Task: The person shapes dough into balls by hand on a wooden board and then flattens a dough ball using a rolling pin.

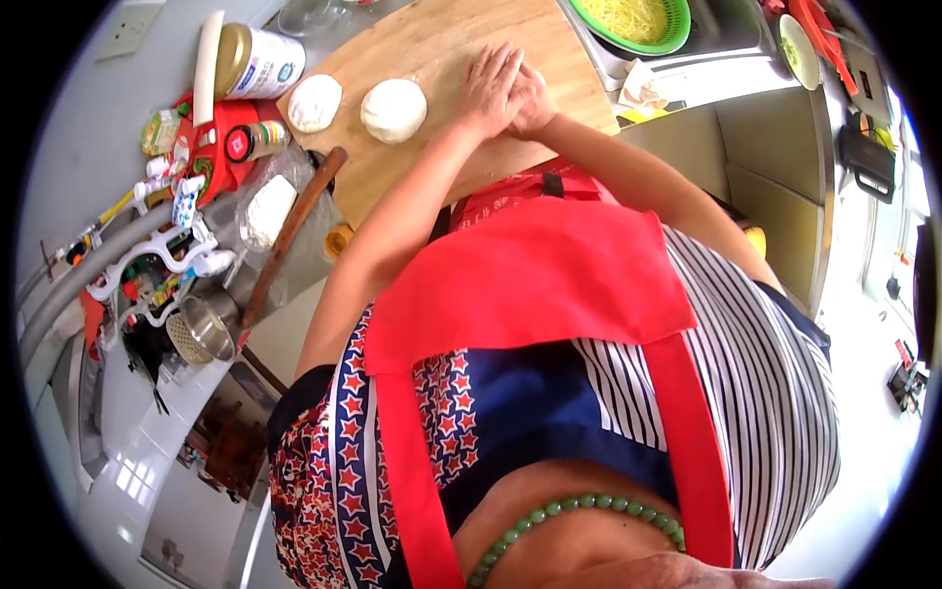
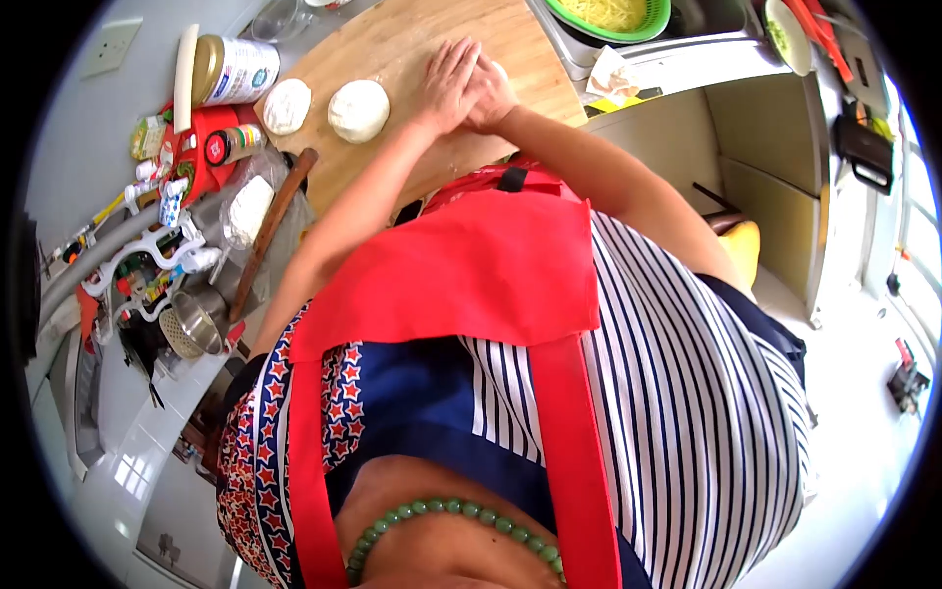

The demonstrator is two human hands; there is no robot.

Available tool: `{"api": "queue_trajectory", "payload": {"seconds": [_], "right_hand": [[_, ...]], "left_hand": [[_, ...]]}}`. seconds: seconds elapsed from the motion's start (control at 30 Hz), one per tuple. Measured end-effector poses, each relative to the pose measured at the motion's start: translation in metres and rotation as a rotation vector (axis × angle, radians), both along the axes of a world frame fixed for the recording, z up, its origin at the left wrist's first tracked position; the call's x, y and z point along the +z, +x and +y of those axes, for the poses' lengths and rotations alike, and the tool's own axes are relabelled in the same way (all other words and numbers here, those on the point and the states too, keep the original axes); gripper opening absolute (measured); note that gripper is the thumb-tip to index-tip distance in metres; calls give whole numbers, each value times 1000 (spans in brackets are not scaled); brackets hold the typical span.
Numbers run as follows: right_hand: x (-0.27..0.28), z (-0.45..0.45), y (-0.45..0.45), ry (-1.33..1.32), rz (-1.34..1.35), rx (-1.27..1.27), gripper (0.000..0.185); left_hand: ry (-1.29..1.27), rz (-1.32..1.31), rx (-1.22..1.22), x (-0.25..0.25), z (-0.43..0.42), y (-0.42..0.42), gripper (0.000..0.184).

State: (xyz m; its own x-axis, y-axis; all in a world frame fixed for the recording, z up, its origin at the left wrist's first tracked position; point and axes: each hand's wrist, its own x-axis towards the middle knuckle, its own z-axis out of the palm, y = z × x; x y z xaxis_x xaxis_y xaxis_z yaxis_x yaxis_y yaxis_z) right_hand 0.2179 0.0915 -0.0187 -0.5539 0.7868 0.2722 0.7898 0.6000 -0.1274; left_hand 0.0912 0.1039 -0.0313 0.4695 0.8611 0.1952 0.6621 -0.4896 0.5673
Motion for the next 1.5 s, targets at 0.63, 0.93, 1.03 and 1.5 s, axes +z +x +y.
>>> {"api": "queue_trajectory", "payload": {"seconds": [0.63, 0.93, 1.03, 1.5], "right_hand": [[36, 2, 49, -690, 563, -17, 39], [11, -10, 16, -1067, 989, -58, 45], [28, -7, -14, -1052, 877, 17, 46], [84, 15, -309, -935, 617, 352, 20]], "left_hand": [[-1068, -1372, 1076, 39, -81, 40, 16], [-923, -1465, 1094, 54, -113, 6, 18], [-800, -1751, 969, 59, -115, -20, 29], [-359, -2112, 903, 69, -157, -262, 44]]}}
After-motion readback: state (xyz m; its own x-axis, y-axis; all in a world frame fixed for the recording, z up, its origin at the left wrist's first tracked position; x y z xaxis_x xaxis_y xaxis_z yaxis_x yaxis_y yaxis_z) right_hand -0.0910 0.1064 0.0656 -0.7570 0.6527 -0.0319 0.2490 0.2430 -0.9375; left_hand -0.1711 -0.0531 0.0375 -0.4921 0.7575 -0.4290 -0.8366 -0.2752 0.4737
